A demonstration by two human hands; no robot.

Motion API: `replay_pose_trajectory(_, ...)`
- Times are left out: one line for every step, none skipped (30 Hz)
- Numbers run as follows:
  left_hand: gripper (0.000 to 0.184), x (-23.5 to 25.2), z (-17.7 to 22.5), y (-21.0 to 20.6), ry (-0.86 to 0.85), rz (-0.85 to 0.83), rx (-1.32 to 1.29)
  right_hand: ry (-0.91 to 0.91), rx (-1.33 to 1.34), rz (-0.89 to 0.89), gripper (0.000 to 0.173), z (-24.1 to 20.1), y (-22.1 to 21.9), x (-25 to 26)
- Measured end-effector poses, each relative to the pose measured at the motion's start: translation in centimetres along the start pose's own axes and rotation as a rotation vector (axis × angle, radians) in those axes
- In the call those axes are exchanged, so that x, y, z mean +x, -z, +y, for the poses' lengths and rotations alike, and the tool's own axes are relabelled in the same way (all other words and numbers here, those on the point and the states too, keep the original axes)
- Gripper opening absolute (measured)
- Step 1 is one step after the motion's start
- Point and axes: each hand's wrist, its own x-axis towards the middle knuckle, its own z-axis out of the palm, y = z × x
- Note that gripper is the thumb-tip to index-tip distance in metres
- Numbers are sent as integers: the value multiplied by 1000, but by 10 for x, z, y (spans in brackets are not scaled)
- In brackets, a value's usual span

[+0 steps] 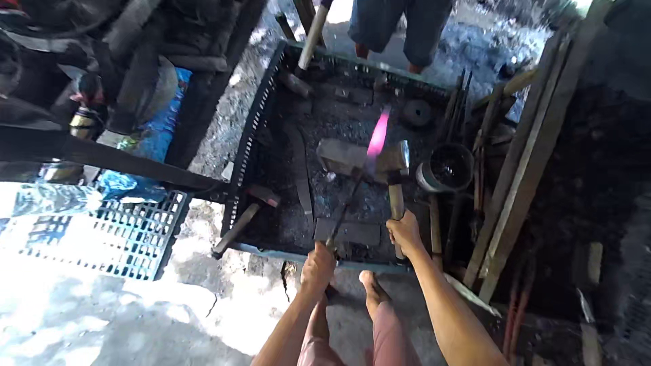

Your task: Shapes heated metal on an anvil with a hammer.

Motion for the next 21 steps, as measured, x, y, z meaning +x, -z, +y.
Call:
replay_pose_trajectory(42,0,-3,-2,-11,1,0,-35,-6,32,39,20,4,-18)
replay_pose_trajectory(42,4,-3,-2,-29,14,-4,-72,-25,66,43,38,8,-30)
replay_pose_trajectory(41,6,-3,-3,-36,23,5,-121,-44,88,43,58,12,-41)
replay_pose_trajectory(41,6,-3,-3,-39,28,20,-178,-60,104,42,79,15,-48)
replay_pose_trajectory(40,7,-3,-2,-42,36,34,-239,-77,110,39,97,19,-49)
replay_pose_trajectory(40,7,-1,0,-45,43,40,-296,-95,112,39,114,21,-44)
replay_pose_trajectory(40,5,0,1,-46,49,43,-344,-112,113,40,129,22,-36)
replay_pose_trajectory(40,5,2,3,-45,53,41,-381,-128,114,42,139,24,-26)
replay_pose_trajectory(41,4,5,5,-42,59,38,-408,-143,108,46,145,26,-14)
replay_pose_trajectory(42,3,6,6,-36,65,41,-423,-153,99,48,150,27,-3)
replay_pose_trajectory(42,1,4,5,-25,70,63,-431,-156,99,45,160,26,7)
replay_pose_trajectory(41,1,3,3,-17,81,92,-421,-146,120,42,175,23,20)
replay_pose_trajectory(41,3,5,3,-18,97,113,-400,-131,146,41,187,21,39)
replay_pose_trajectory(40,5,6,3,-24,113,128,-381,-117,174,41,198,18,57)
replay_pose_trajectory(40,5,6,3,-34,126,133,-368,-100,202,43,207,15,72)
replay_pose_trajectory(40,6,5,2,-38,130,131,-364,-85,219,45,214,12,84)
replay_pose_trajectory(39,6,4,1,-34,132,132,-361,-61,227,47,218,10,89)
replay_pose_trajectory(38,6,1,1,-34,141,143,-371,-33,223,48,221,8,87)
replay_pose_trajectory(38,5,0,2,-39,153,146,-382,-11,218,48,223,5,85)
replay_pose_trajectory(38,7,2,3,-47,165,138,-387,-2,211,46,222,7,88)
replay_pose_trajectory(37,8,3,3,-49,174,126,-390,-3,197,45,219,10,93)
